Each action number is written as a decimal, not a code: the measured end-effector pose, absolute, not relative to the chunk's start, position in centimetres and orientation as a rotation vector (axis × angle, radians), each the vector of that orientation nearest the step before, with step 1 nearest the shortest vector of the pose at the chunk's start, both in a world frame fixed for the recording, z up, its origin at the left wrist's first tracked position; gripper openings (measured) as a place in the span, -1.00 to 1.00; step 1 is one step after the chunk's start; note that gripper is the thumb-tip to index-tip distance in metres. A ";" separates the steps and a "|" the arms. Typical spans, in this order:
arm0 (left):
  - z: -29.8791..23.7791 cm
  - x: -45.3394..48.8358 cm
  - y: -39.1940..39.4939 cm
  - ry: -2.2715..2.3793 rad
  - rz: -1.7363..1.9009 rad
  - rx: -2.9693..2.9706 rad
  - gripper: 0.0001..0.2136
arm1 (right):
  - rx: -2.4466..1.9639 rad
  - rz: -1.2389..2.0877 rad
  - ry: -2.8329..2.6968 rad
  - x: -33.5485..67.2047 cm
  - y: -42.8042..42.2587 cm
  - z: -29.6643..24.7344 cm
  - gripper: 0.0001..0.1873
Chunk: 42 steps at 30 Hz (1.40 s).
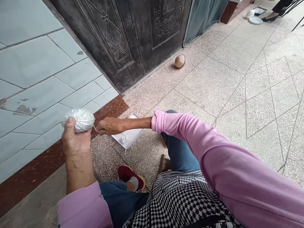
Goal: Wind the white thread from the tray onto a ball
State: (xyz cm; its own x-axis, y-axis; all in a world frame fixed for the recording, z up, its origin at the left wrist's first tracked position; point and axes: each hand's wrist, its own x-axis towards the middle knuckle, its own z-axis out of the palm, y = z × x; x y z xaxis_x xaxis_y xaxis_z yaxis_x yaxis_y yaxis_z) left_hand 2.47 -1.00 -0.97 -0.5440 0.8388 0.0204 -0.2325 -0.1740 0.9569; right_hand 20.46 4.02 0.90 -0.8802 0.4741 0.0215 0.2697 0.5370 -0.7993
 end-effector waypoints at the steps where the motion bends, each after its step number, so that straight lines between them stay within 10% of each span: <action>1: -1.0 2.4 -1.0 1.325 1.809 0.733 -0.28 | -0.629 1.244 -2.546 20.5 3.9 1.1 -0.55; 30: -0.2 3.9 -2.3 1.362 1.018 1.041 -0.18 | -0.606 1.241 -2.130 25.6 9.4 3.9 -0.62; 42: 1.4 3.8 -3.1 1.192 1.352 0.868 -0.15 | -0.613 1.655 -1.912 22.1 11.7 -2.8 -0.66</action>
State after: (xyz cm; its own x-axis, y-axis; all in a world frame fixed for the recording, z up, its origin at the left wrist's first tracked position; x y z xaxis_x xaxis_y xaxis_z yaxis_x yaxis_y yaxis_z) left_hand 3.76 -3.10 1.45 -0.1505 0.9805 -0.1262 -0.2479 0.0862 0.9649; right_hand 22.12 11.74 -2.80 -0.7547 0.6485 0.0991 -0.0049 0.1455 -0.9893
